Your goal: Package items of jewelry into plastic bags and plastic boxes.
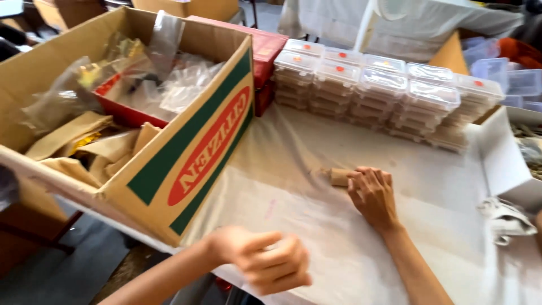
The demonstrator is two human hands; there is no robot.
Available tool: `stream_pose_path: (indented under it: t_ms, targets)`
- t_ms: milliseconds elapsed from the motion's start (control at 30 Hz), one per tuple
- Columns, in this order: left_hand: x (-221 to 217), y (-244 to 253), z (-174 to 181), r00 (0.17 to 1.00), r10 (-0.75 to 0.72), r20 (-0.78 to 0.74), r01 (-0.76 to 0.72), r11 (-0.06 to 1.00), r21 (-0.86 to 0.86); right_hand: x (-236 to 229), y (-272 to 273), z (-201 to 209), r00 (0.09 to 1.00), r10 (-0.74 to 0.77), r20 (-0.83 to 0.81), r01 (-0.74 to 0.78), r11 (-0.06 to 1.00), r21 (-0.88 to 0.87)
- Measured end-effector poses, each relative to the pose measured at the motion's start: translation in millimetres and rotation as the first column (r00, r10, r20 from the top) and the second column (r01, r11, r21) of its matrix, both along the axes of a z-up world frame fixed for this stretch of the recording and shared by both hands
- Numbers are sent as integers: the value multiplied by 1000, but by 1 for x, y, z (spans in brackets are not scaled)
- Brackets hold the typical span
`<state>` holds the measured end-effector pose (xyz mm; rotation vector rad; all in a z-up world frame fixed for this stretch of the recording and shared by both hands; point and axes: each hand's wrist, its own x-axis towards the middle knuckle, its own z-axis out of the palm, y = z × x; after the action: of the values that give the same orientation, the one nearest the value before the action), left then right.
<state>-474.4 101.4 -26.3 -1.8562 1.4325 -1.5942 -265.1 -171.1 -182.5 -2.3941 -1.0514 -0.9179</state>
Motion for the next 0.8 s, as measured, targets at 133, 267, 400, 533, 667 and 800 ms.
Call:
stream_pose_path:
  t_ms: [133, 267, 400, 533, 667, 800]
  targets:
    - [-41, 25, 28, 991, 20, -130, -30, 997, -75, -3, 4, 2, 1000, 1, 2, -1, 1000, 2]
    - [-17, 3, -10, 901, 13, -433, -108, 974, -197, 6, -7, 9, 992, 11, 124, -12, 1000, 6]
    - [71, -38, -97, 778, 91, -622, -164, 985, -61, -63, -35, 91, 991, 20, 131, -78, 886, 457]
    - [185, -63, -171, 654, -84, -752, -102, 975, -198, -151, -141, 58, 947, 298, -120, -57, 524, 850]
    - [239, -101, -222, 579, -29, -815, -233, 952, -199, -238, -260, -27, 279, 540, -794, 111, 803, 585]
    - [232, -105, -197, 152, 88, -984, -295, 955, 40, -355, -493, -321, -135, -180, -974, 122, 973, -197]
